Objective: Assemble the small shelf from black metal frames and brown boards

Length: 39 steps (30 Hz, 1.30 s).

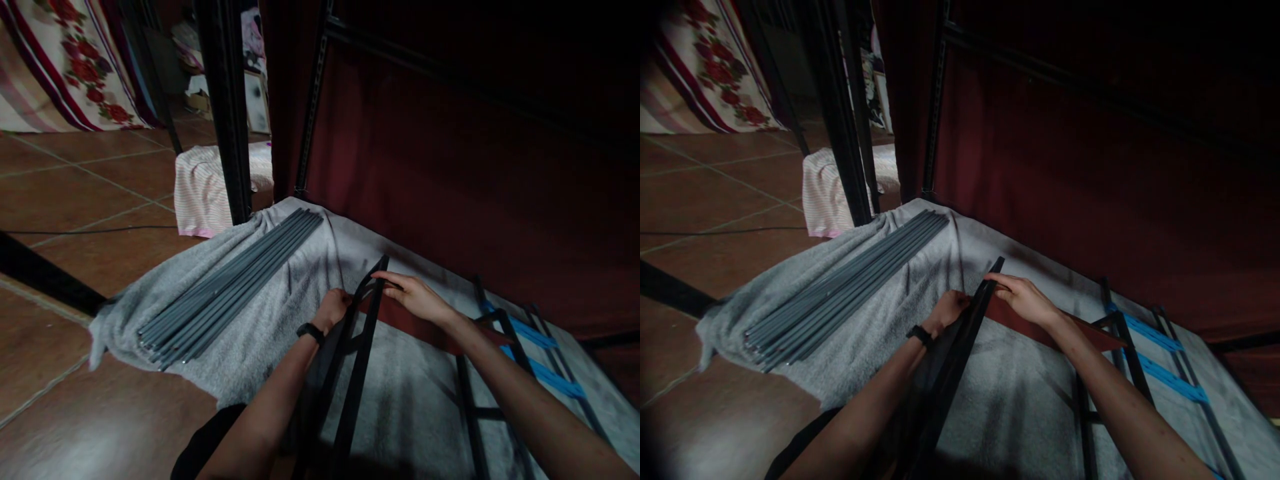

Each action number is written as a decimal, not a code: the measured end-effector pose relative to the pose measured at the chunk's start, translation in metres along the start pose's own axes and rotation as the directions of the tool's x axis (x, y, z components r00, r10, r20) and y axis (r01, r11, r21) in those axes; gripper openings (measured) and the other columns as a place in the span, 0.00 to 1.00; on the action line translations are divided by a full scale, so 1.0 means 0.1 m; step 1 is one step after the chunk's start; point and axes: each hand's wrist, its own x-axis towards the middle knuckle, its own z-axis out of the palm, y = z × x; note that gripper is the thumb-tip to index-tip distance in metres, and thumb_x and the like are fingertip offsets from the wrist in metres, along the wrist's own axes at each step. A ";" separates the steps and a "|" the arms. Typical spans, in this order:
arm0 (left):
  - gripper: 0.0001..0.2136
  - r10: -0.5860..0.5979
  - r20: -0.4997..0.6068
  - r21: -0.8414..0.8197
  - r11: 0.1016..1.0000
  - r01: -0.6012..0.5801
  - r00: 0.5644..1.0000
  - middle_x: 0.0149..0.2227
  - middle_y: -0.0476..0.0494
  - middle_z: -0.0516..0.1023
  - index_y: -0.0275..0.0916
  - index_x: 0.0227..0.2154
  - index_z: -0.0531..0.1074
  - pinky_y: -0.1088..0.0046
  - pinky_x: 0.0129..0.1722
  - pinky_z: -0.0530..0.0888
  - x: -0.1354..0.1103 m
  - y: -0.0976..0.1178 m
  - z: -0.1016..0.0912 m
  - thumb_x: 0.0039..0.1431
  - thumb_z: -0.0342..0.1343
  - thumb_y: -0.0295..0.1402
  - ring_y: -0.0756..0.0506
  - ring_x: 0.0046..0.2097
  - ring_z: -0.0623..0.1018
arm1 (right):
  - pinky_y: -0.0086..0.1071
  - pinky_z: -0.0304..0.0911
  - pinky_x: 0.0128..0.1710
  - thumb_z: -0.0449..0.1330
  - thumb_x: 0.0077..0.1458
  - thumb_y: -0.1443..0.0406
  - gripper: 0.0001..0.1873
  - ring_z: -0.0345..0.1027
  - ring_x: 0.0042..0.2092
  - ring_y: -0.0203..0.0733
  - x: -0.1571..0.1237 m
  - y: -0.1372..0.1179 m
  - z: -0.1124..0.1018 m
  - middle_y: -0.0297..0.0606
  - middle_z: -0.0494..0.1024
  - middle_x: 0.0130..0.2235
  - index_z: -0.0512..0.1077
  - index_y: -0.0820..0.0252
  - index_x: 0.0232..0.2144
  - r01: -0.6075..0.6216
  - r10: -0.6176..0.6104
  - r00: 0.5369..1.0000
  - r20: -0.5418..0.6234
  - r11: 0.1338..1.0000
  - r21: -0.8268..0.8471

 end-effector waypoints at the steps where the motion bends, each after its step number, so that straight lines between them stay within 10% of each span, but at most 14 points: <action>1: 0.12 -0.007 -0.014 0.001 1.000 0.007 1.000 0.31 0.39 0.81 0.31 0.34 0.80 0.73 0.38 0.70 0.00 0.00 0.00 0.58 0.51 0.26 0.45 0.35 0.77 | 0.37 0.63 0.58 0.55 0.59 0.67 0.25 0.68 0.57 0.42 0.00 -0.01 0.00 0.31 0.76 0.55 0.69 0.46 0.57 0.002 -0.002 1.000 0.000 1.000 -0.001; 39: 0.11 -0.027 -0.039 -0.058 0.998 0.025 0.999 0.31 0.40 0.81 0.31 0.34 0.80 0.73 0.39 0.70 0.00 0.00 0.06 0.56 0.52 0.25 0.46 0.36 0.78 | 0.38 0.61 0.60 0.55 0.58 0.67 0.26 0.67 0.58 0.43 0.00 0.03 0.01 0.32 0.74 0.56 0.67 0.47 0.58 0.004 -0.004 1.000 -0.015 1.000 0.005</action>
